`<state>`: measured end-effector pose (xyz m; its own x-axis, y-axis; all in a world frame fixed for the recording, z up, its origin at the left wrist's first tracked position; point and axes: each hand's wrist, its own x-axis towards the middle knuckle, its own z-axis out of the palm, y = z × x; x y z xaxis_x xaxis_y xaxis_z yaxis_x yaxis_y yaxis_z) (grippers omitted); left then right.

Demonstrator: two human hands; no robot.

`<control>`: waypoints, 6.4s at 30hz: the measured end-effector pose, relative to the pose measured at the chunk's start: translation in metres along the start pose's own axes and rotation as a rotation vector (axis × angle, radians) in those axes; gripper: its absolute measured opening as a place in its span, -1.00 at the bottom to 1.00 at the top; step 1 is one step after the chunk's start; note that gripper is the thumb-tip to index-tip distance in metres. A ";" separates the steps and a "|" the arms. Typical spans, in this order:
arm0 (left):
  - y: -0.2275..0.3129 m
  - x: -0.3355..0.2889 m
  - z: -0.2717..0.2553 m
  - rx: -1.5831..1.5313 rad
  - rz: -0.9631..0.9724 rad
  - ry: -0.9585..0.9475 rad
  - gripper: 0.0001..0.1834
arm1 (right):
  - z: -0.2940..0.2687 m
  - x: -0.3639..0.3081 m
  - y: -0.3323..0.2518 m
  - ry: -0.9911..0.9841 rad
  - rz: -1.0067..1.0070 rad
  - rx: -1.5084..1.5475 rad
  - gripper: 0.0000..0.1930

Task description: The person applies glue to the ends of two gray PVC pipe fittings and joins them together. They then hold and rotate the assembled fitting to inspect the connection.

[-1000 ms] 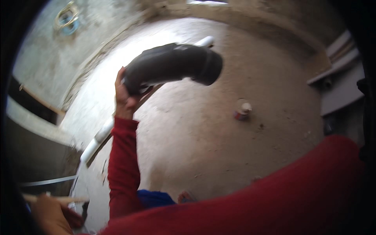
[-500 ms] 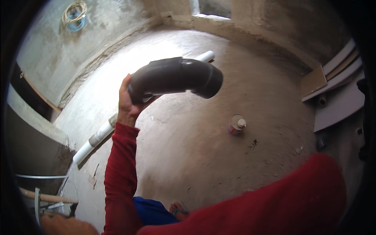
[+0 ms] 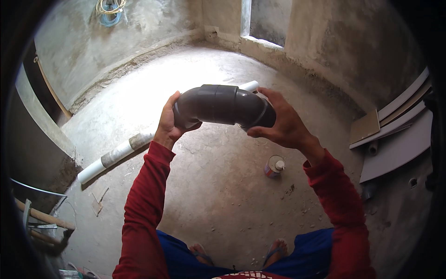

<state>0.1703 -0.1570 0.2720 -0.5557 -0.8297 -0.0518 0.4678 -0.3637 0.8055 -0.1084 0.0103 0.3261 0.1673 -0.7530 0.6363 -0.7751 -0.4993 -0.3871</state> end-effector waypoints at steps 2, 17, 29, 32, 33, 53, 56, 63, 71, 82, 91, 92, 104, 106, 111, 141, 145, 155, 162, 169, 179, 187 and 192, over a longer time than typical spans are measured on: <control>-0.001 -0.002 0.006 0.015 -0.012 0.031 -0.39 | 0.003 -0.003 0.016 -0.072 0.050 0.059 0.02; 0.004 0.008 0.008 -0.077 0.195 -0.012 -0.54 | 0.022 -0.024 0.021 -0.119 0.311 0.477 -0.01; 0.006 -0.020 0.028 -0.127 0.359 0.035 -0.60 | -0.005 -0.042 0.011 -0.216 0.333 0.690 0.00; 0.011 -0.028 0.026 -0.159 0.351 -0.070 -0.60 | -0.012 -0.044 0.003 -0.229 0.303 0.647 0.04; 0.011 -0.030 0.027 -0.153 0.358 -0.025 -0.61 | -0.013 -0.045 0.000 -0.232 0.287 0.641 0.06; 0.014 -0.039 0.047 0.031 0.284 -0.127 -0.27 | -0.025 -0.044 0.002 0.071 -0.033 0.140 0.08; 0.007 -0.029 0.040 0.055 0.265 -0.172 -0.23 | -0.029 -0.038 0.007 0.134 -0.120 0.047 0.08; -0.009 -0.001 0.011 0.182 0.268 -0.158 -0.32 | -0.036 -0.030 0.016 0.125 -0.145 -0.058 0.03; -0.017 0.006 -0.068 0.794 -0.119 0.131 -0.54 | 0.013 -0.015 0.035 -0.100 -0.102 -0.085 -0.03; -0.149 -0.092 -0.242 1.557 -0.434 0.031 -0.39 | 0.190 -0.073 0.083 -0.573 -0.160 -0.228 -0.10; -0.207 -0.081 -0.238 1.715 -0.293 -0.128 0.04 | 0.232 -0.098 0.112 -0.657 -0.194 -0.092 -0.04; -0.213 -0.077 -0.235 1.720 -0.308 -0.133 0.05 | 0.233 -0.100 0.114 -0.647 -0.195 -0.071 -0.03; -0.273 -0.069 -0.226 1.625 -0.229 -0.037 -0.02 | 0.232 -0.119 0.128 -0.745 -0.106 -0.066 0.11; -0.278 -0.067 -0.228 1.617 -0.198 -0.007 -0.08 | 0.231 -0.119 0.129 -0.755 -0.090 -0.036 0.14; -0.279 -0.067 -0.237 1.534 -0.133 -0.012 -0.09 | 0.231 -0.119 0.136 -0.707 -0.004 0.098 0.24; -0.283 -0.060 -0.241 1.528 -0.159 -0.002 -0.08 | 0.210 -0.119 0.143 -0.702 0.841 0.574 -0.16; -0.280 -0.059 -0.240 1.540 -0.161 -0.019 -0.09 | 0.205 -0.119 0.152 -0.725 0.960 0.665 -0.09; -0.293 -0.056 -0.255 1.432 -0.014 -0.028 -0.14 | 0.216 -0.126 0.158 -0.809 0.942 0.837 0.23; -0.312 -0.055 -0.257 1.572 -0.091 0.045 0.01 | 0.220 -0.120 0.143 -0.774 0.945 0.897 0.23; -0.299 -0.055 -0.246 1.394 0.035 -0.025 -0.05 | 0.231 -0.119 0.148 -0.766 0.864 0.981 0.04; 0.018 -0.119 -0.150 0.660 -0.474 0.083 -0.08 | 0.113 -0.014 0.011 -0.855 1.152 1.475 -0.19; 0.371 -0.204 -0.100 0.584 -0.478 0.234 -0.32 | 0.036 0.238 -0.236 -1.011 0.899 1.598 -0.28; 0.551 -0.245 -0.078 0.239 -0.170 0.791 -0.29 | 0.023 0.363 -0.362 -0.926 0.958 1.566 -0.29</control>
<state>0.6179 -0.1873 0.6822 0.0813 -0.8561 -0.5103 0.2137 -0.4851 0.8479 0.2475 -0.0924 0.6818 0.6942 -0.6378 -0.3336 0.2011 0.6168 -0.7610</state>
